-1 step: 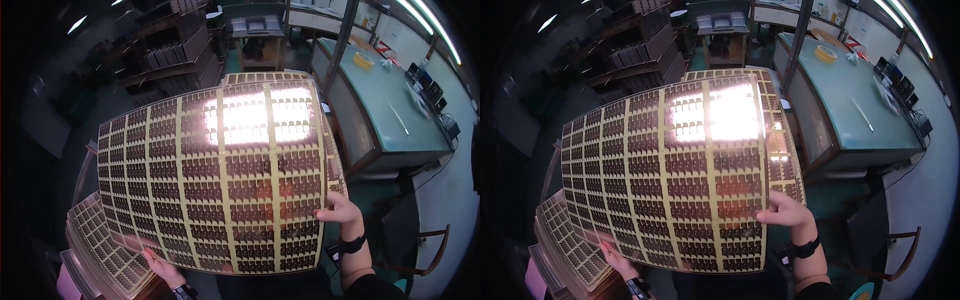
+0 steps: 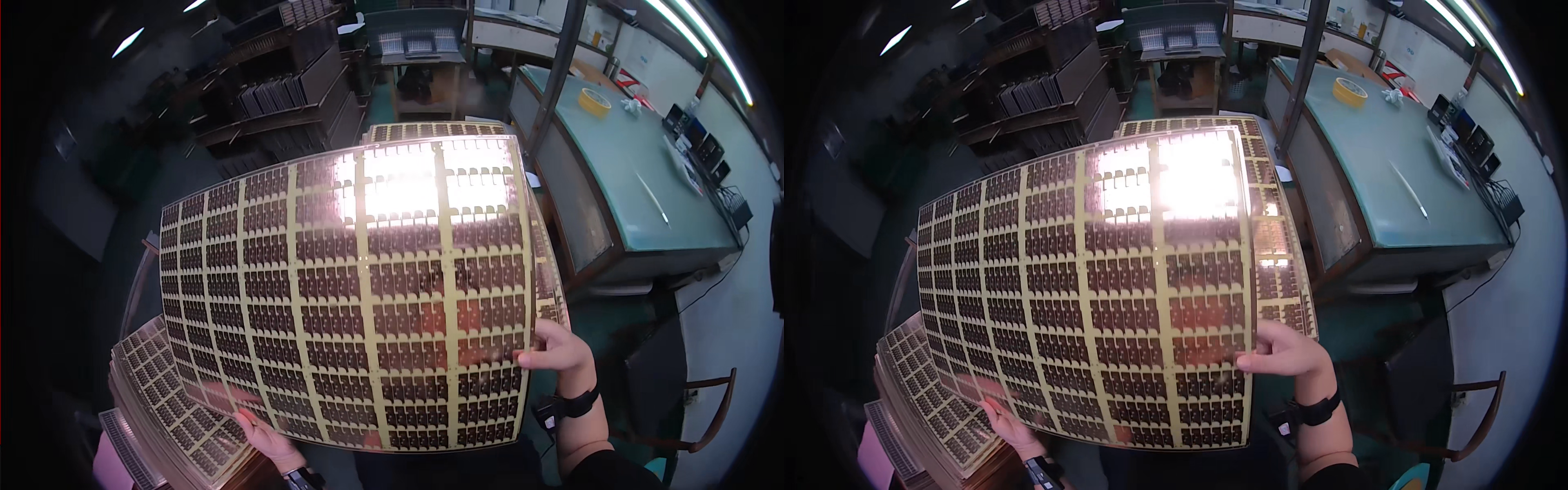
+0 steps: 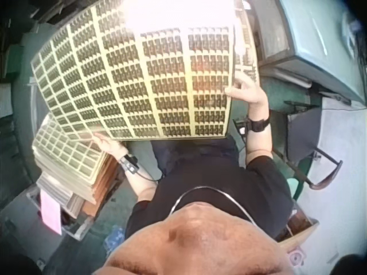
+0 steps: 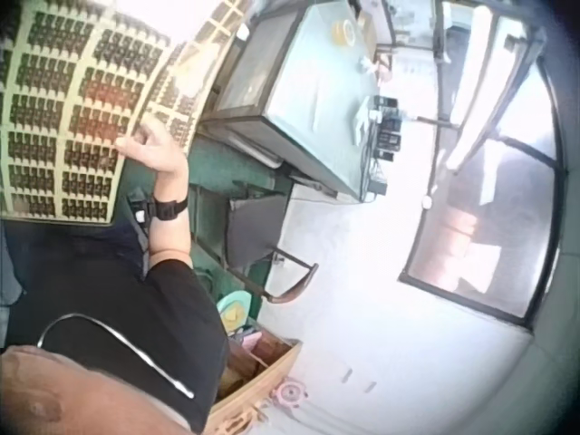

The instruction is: Inspecting large flexible circuit board sheets by turning them over and viewing both sides under light.

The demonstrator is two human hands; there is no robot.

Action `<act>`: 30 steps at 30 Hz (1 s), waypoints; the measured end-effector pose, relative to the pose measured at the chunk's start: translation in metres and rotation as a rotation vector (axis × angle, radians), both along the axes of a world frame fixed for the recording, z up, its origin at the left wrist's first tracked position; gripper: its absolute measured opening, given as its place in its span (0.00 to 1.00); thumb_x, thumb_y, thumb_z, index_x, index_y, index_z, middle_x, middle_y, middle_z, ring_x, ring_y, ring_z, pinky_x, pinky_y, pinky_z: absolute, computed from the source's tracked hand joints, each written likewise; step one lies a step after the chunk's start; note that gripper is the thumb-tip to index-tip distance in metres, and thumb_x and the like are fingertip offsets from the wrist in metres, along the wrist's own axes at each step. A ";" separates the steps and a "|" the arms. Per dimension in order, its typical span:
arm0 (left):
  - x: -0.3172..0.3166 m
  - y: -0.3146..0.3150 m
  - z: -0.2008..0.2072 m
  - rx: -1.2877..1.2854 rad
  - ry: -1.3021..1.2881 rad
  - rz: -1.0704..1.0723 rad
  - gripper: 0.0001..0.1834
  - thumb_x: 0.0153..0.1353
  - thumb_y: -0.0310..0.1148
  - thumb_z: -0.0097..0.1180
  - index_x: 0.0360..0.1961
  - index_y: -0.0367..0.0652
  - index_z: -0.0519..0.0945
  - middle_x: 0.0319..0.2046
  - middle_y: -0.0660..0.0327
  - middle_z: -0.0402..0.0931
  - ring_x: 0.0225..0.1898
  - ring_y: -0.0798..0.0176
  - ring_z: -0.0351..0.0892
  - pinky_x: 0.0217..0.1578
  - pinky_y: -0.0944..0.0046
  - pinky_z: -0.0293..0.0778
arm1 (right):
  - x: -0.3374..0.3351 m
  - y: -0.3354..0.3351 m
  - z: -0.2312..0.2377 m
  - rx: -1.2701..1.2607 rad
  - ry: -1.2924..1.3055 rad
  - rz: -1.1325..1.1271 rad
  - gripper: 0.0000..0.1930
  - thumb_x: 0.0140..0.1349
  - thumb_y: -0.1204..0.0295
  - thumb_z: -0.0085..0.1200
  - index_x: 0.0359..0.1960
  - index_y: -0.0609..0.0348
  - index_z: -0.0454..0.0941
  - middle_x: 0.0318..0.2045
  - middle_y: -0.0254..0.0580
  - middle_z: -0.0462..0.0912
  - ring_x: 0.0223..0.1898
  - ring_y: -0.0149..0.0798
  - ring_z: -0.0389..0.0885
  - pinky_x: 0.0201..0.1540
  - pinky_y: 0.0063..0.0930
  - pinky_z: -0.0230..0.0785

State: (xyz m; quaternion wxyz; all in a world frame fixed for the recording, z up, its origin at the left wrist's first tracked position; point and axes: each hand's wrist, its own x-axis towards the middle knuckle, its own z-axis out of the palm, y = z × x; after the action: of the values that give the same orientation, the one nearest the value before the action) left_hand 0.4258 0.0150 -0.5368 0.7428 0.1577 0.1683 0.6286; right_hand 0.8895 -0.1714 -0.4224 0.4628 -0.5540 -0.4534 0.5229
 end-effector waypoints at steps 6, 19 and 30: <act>-0.034 0.001 -0.037 -0.214 0.172 0.224 0.20 0.63 0.53 0.38 0.43 0.55 0.77 0.40 0.59 0.76 0.35 0.58 0.77 0.30 0.53 0.77 | -0.018 0.001 0.015 0.035 -0.017 0.129 0.14 0.54 0.66 0.57 0.38 0.63 0.74 0.14 0.20 0.60 0.16 0.18 0.51 0.18 0.16 0.44; -0.018 0.004 -0.026 -0.100 0.237 0.281 0.21 0.63 0.51 0.39 0.47 0.48 0.71 0.39 0.61 0.74 0.38 0.65 0.74 0.34 0.63 0.74 | -0.009 0.013 0.016 0.141 0.146 0.262 0.16 0.55 0.71 0.57 0.42 0.69 0.71 0.27 0.30 0.74 0.28 0.20 0.67 0.28 0.14 0.60; -0.007 0.032 0.013 -0.179 0.198 0.360 0.31 0.55 0.47 0.55 0.56 0.45 0.63 0.53 0.56 0.65 0.54 0.60 0.64 0.54 0.60 0.60 | -0.045 0.070 -0.001 0.242 0.438 -0.144 0.28 0.50 0.72 0.58 0.52 0.69 0.62 0.45 0.45 0.73 0.46 0.39 0.73 0.50 0.33 0.65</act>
State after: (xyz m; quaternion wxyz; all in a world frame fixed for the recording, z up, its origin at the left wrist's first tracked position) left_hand 0.4186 0.0473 -0.5241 0.6095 0.1193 0.3208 0.7151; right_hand 0.8446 -0.1019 -0.4234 0.6488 -0.3988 -0.3611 0.5381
